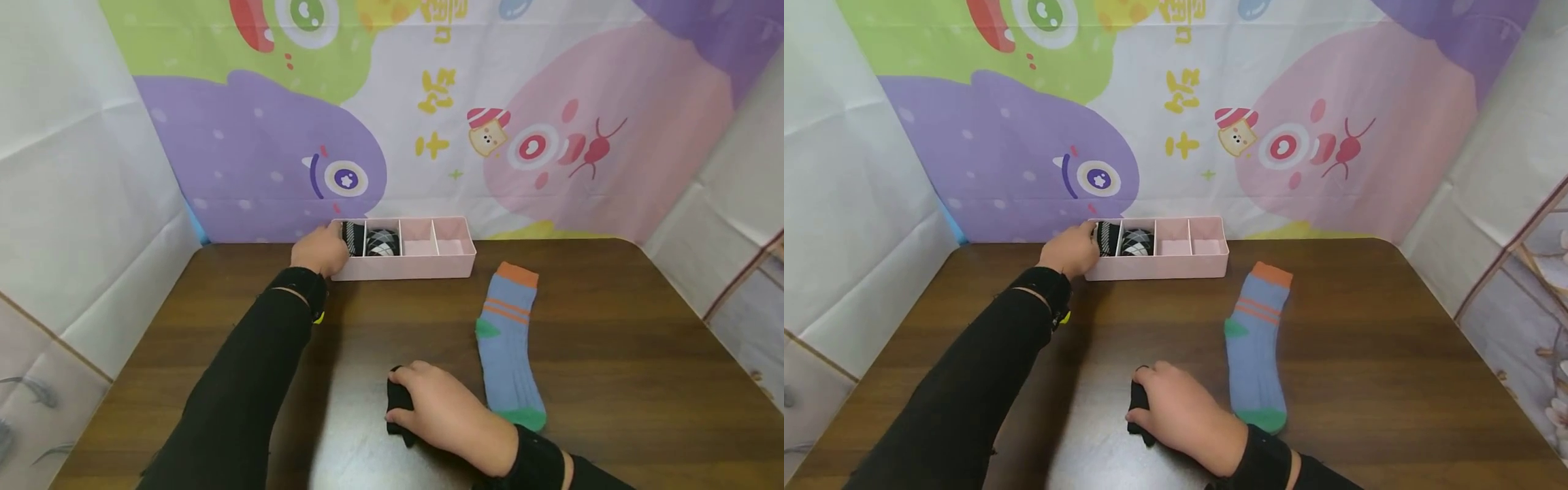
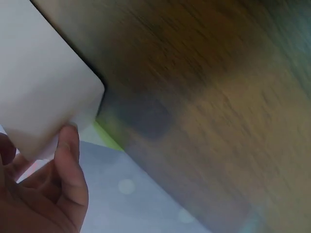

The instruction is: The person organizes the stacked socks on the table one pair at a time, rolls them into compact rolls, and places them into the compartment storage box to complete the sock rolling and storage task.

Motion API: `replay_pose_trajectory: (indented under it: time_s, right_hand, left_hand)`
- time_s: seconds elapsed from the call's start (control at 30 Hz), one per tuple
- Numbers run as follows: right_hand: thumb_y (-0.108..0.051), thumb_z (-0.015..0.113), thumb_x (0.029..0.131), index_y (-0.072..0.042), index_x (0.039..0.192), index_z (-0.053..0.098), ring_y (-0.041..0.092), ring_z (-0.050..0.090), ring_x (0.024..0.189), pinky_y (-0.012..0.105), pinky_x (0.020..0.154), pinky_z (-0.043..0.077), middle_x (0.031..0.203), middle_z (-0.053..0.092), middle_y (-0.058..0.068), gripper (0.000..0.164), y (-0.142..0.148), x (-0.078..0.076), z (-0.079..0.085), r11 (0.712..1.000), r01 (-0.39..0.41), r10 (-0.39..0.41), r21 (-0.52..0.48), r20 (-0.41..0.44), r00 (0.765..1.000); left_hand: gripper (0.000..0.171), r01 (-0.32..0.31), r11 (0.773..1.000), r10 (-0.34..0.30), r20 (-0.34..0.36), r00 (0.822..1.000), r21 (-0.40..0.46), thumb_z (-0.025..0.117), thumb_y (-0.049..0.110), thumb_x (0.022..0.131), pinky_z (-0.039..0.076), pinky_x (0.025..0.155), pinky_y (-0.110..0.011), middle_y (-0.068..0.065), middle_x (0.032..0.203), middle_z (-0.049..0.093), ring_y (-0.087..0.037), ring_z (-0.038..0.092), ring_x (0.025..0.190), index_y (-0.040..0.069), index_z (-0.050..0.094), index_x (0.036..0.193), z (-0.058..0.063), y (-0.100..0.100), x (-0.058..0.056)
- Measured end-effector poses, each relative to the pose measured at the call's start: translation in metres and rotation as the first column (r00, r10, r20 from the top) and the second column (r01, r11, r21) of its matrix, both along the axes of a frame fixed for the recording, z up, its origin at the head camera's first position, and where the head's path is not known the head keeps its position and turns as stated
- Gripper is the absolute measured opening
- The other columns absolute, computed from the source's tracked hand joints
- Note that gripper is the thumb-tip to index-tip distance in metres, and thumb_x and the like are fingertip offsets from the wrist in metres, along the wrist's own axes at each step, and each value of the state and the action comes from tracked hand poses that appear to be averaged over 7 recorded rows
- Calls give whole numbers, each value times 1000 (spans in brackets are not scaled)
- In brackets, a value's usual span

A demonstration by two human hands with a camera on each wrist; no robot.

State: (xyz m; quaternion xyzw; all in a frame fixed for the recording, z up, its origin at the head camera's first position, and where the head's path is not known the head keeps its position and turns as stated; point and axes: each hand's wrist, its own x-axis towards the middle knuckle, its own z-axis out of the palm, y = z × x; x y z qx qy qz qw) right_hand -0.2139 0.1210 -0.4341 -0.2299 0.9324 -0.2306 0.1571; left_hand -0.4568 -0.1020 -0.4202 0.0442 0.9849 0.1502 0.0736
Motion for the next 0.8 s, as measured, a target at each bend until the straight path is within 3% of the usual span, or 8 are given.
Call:
replay_pose_trajectory:
  time_s: [0.17, 0.3, 0.53, 0.8]
  right_hand:
    - [-41, 78, 93, -11, 137, 65, 21, 63, 115, 39, 93, 54, 128, 65, 7, 55, -1, -1, 2, 1000, -8, 8, 8, -1, 1000]
    - [-41, 78, 93, -11, 137, 65, 21, 63, 113, 38, 91, 54, 127, 65, 7, 55, -3, 0, 2, 1000, -8, 8, 13, 10, 1000]
    - [-41, 77, 93, -12, 138, 65, 21, 63, 115, 39, 92, 54, 128, 65, 7, 55, -3, 0, 2, 1000, -11, 11, 16, 8, 1000]
    - [-36, 79, 92, -11, 137, 66, 19, 64, 109, 36, 88, 55, 125, 65, 6, 53, 0, -1, 0, 1000, -14, 14, -7, -21, 1000]
  left_hand:
    - [67, -48, 994, 43, 51, 998, 97, 35, 14, 99, 44, 103, -55, -20, 148, 52, -37, 54, 114, 10, 20, 164, 0, -3, -3]
    - [72, -61, 983, 47, 84, 995, 175, 38, 10, 96, 39, 109, -52, -22, 155, 43, -37, 51, 123, 8, 15, 165, -4, -6, -4]
    - [75, -76, 975, 55, 105, 993, 208, 38, 9, 96, 33, 115, -52, -20, 163, 33, -37, 45, 133, 9, 10, 166, -11, -6, -6]
    - [78, -99, 910, 54, 121, 991, 403, 29, 6, 94, 28, 118, -48, -11, 171, 15, -34, 30, 149, 17, 6, 167, -20, -5, 0]
